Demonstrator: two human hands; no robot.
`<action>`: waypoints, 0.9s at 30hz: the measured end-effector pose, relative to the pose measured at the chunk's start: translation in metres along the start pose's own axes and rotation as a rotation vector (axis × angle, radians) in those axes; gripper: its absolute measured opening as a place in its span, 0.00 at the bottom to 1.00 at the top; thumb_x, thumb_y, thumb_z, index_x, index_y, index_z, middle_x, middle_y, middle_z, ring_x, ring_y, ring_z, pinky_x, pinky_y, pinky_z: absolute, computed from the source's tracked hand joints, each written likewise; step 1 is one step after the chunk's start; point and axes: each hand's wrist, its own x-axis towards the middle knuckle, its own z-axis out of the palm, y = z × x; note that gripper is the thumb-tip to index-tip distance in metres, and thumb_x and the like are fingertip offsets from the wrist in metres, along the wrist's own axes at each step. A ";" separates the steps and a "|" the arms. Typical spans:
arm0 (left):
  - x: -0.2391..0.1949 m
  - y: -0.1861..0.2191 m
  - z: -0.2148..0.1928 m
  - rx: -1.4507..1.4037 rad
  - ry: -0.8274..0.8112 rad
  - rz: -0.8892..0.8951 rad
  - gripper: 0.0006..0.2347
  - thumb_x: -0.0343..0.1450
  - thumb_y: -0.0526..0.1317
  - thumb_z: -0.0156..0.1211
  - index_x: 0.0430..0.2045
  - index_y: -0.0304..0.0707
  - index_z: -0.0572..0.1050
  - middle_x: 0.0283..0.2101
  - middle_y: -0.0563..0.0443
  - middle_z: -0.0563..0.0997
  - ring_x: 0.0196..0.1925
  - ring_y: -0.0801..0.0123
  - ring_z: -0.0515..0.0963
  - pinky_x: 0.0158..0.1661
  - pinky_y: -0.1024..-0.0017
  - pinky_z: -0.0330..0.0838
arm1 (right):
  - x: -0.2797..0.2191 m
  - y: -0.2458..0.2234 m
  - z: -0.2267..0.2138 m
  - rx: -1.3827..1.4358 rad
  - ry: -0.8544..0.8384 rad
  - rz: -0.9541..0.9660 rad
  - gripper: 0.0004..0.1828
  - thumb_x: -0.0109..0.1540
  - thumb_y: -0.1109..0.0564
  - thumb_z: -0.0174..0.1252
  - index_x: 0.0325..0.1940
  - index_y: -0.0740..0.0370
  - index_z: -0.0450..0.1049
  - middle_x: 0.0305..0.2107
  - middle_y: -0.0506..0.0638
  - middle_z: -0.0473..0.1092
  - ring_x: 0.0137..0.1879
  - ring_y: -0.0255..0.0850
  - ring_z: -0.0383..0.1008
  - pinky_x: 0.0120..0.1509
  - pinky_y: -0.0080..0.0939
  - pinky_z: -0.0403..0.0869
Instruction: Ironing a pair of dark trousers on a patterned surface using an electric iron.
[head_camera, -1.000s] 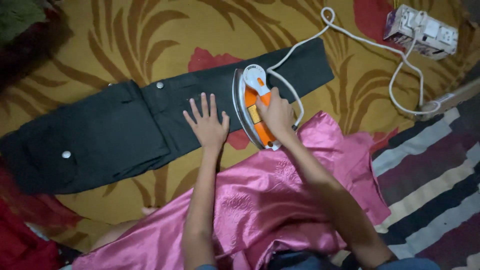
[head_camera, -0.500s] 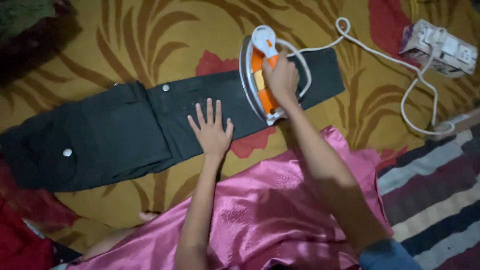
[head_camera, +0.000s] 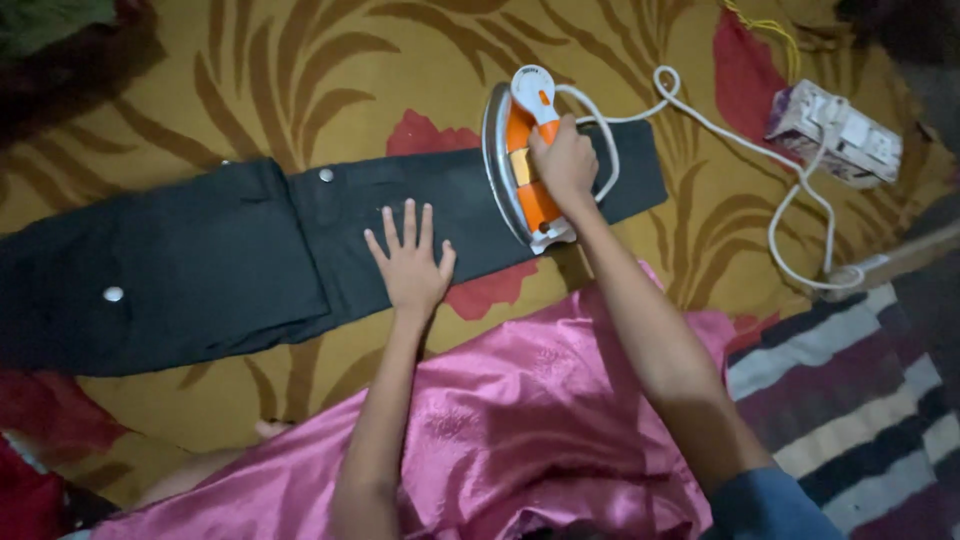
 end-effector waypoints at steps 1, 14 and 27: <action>0.000 -0.001 0.000 -0.009 -0.002 0.007 0.28 0.72 0.52 0.54 0.68 0.44 0.68 0.74 0.45 0.63 0.77 0.41 0.53 0.71 0.33 0.39 | -0.010 0.004 -0.004 -0.007 0.006 0.008 0.26 0.62 0.39 0.61 0.49 0.64 0.70 0.34 0.72 0.75 0.44 0.71 0.76 0.50 0.68 0.72; -0.005 -0.002 0.009 -0.030 0.004 0.034 0.28 0.73 0.52 0.53 0.69 0.43 0.67 0.75 0.45 0.62 0.77 0.40 0.52 0.70 0.33 0.37 | -0.097 0.030 -0.038 0.046 -0.037 0.032 0.25 0.62 0.39 0.60 0.46 0.65 0.70 0.32 0.74 0.75 0.44 0.73 0.75 0.49 0.69 0.72; -0.004 -0.005 0.003 -0.029 -0.021 0.005 0.27 0.74 0.52 0.53 0.70 0.43 0.67 0.75 0.45 0.61 0.78 0.41 0.52 0.71 0.33 0.37 | -0.029 0.010 -0.015 0.017 0.060 0.021 0.25 0.62 0.39 0.61 0.43 0.66 0.72 0.31 0.72 0.75 0.42 0.71 0.76 0.47 0.67 0.74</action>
